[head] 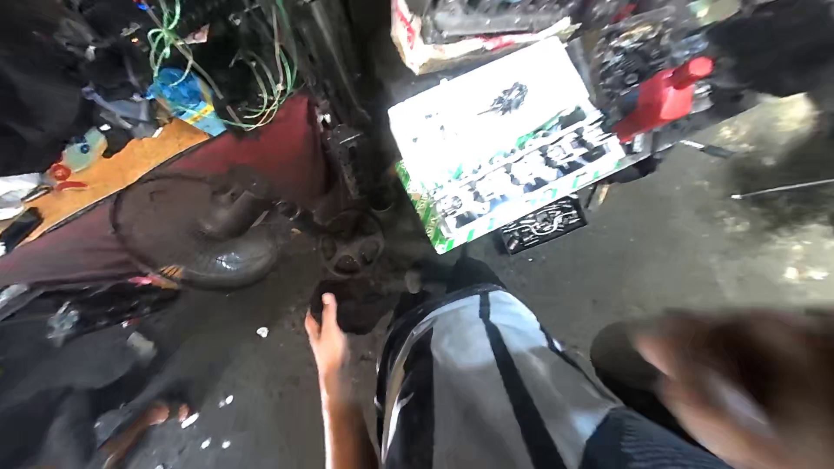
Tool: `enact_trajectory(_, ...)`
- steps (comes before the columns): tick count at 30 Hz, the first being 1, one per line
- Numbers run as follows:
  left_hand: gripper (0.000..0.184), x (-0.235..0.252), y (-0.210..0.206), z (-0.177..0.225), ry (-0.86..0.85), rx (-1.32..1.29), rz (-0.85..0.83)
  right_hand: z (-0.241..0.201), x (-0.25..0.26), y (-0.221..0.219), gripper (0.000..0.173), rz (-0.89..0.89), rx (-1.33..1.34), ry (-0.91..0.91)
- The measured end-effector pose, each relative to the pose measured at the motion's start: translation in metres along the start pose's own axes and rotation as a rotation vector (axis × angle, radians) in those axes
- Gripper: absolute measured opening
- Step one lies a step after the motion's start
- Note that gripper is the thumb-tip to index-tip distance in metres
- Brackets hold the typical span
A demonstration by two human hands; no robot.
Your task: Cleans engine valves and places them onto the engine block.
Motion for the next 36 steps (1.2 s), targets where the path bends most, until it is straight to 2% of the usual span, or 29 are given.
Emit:
enact_trajectory(1,0.048,-0.002,-0.005,0.001,0.026,-0.09,-0.033,0.004,0.007,0.009,0.036,0.031,-0.041,0.204)
enact_trajectory(3,0.04,-0.002,-0.02,0.005,0.051,-0.315,-0.165,0.028,0.029,0.021,0.037,-0.087,-0.329,0.369)
enact_trajectory(5,0.029,0.0,-0.035,0.007,0.081,-0.489,-0.278,0.065,0.041,0.033,0.04,-0.095,-0.844,0.309)
enact_trajectory(6,0.028,0.003,-0.041,0.004,0.092,-0.498,-0.304,0.084,0.042,0.035,0.04,-0.102,-1.067,0.255)
enact_trajectory(7,0.041,0.005,-0.049,0.005,0.076,-0.475,-0.32,0.1,0.041,0.036,0.04,-0.146,-1.216,0.205)
enact_trajectory(8,0.053,0.007,-0.059,0.008,0.043,-0.434,-0.331,0.113,0.039,0.037,0.042,-0.216,-1.292,0.149)
enact_trajectory(9,0.057,0.009,-0.07,0.01,0.012,-0.383,-0.328,0.122,0.036,0.038,0.045,-0.294,-1.305,0.084)
enact_trajectory(12,0.038,0.013,-0.1,0.018,-0.031,-0.274,-0.237,0.13,0.028,0.057,0.05,-0.398,-1.288,-0.059)
enact_trajectory(15,0.014,0.019,-0.132,0.032,-0.061,-0.199,-0.181,0.115,0.03,0.104,0.049,-0.276,-1.389,-0.124)
enact_trajectory(17,0.021,0.021,-0.152,0.045,-0.077,-0.208,-0.162,0.102,0.03,0.142,0.048,-0.179,-1.443,-0.165)
enact_trajectory(19,0.029,0.018,-0.168,0.058,-0.036,-0.221,-0.082,0.092,0.025,0.177,0.048,-0.116,-1.467,-0.186)
enact_trajectory(21,0.046,0.017,-0.194,0.078,-0.058,-0.212,-0.071,0.086,0.023,0.212,0.048,-0.087,-1.47,-0.212)
enact_trajectory(23,0.068,0.019,-0.231,0.098,-0.151,-0.228,-0.176,0.082,0.022,0.242,0.05,-0.099,-1.463,-0.243)
enact_trajectory(26,0.074,0.014,-0.295,0.117,-0.19,-0.323,-0.342,0.076,0.029,0.278,0.057,-0.124,-1.377,-0.237)
enact_trajectory(29,0.069,-0.012,-0.364,0.12,-0.17,-0.315,-0.573,0.076,0.05,0.311,0.088,-0.05,-0.993,-0.188)
enact_trajectory(31,0.086,-0.038,-0.411,0.11,-0.194,-0.158,-0.857,0.089,0.07,0.334,0.107,0.042,-0.609,-0.188)
enact_trajectory(32,0.089,-0.049,-0.431,0.104,-0.236,-0.06,-1.004,0.096,0.08,0.347,0.104,0.102,-0.48,-0.184)
enact_trajectory(33,0.086,-0.057,-0.446,0.099,-0.279,0.048,-1.069,0.101,0.09,0.361,0.089,0.168,-0.405,-0.165)
enact_trajectory(35,0.074,-0.058,-0.46,0.096,-0.376,0.221,-1.02,0.104,0.106,0.393,0.045,0.299,-0.421,-0.144)
enact_trajectory(36,0.062,-0.051,-0.458,0.096,-0.428,0.292,-0.94,0.101,0.115,0.409,0.032,0.321,-0.505,-0.129)
Point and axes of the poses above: each hand's wrist, its own x-axis towards the middle knuckle, its own y-axis out of the back of the hand, z = x × y, the point moved 9 cm from there along x, towards the middle knuckle, and after that the axes turned 2 degrees about y, right-handed, at the moved point
